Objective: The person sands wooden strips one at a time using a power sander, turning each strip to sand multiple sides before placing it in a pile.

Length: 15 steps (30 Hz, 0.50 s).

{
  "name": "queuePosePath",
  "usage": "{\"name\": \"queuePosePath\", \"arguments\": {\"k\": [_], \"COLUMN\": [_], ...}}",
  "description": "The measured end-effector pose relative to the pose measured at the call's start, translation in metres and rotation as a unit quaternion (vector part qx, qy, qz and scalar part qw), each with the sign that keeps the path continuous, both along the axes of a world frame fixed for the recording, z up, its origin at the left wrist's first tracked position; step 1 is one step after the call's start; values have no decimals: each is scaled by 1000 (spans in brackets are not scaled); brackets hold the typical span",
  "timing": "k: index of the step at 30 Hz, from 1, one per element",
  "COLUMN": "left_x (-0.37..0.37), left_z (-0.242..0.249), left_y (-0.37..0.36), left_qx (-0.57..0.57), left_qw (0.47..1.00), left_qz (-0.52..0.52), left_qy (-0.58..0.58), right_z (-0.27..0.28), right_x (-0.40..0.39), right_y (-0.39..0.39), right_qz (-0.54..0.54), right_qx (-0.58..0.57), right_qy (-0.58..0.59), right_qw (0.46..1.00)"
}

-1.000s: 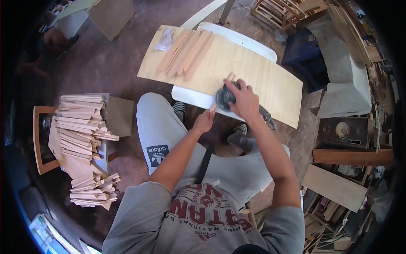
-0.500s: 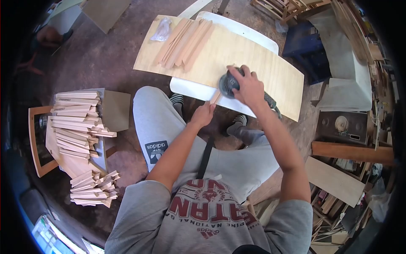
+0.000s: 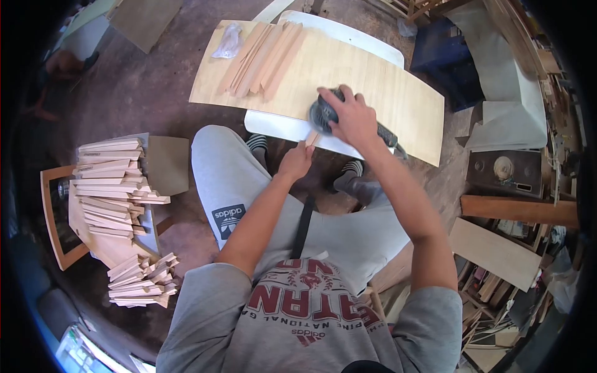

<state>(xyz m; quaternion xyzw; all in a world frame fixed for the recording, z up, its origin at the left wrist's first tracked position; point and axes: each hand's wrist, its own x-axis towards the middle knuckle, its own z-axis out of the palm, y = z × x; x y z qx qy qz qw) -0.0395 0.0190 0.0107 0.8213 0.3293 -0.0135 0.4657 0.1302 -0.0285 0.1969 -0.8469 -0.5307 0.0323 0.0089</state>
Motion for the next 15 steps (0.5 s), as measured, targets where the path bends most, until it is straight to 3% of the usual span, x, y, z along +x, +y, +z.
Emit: {"name": "queuePosePath", "arguments": {"k": [4,9,15], "left_x": [0,0,-2], "left_z": [10,2,7], "left_y": [1,-2,-2], "left_qx": [-8,-11,-18], "left_qw": [1000,1000,1000], "left_qz": [9,21,15], "left_qy": [18,15,17], "right_z": [0,-2,-9], "right_x": [20,-4,58], "right_y": [18,0,21], "right_qz": [-52,50,-69], "right_qx": [17,3,24], "right_qy": [6,-7,-18], "right_qw": [998,999,997]}}
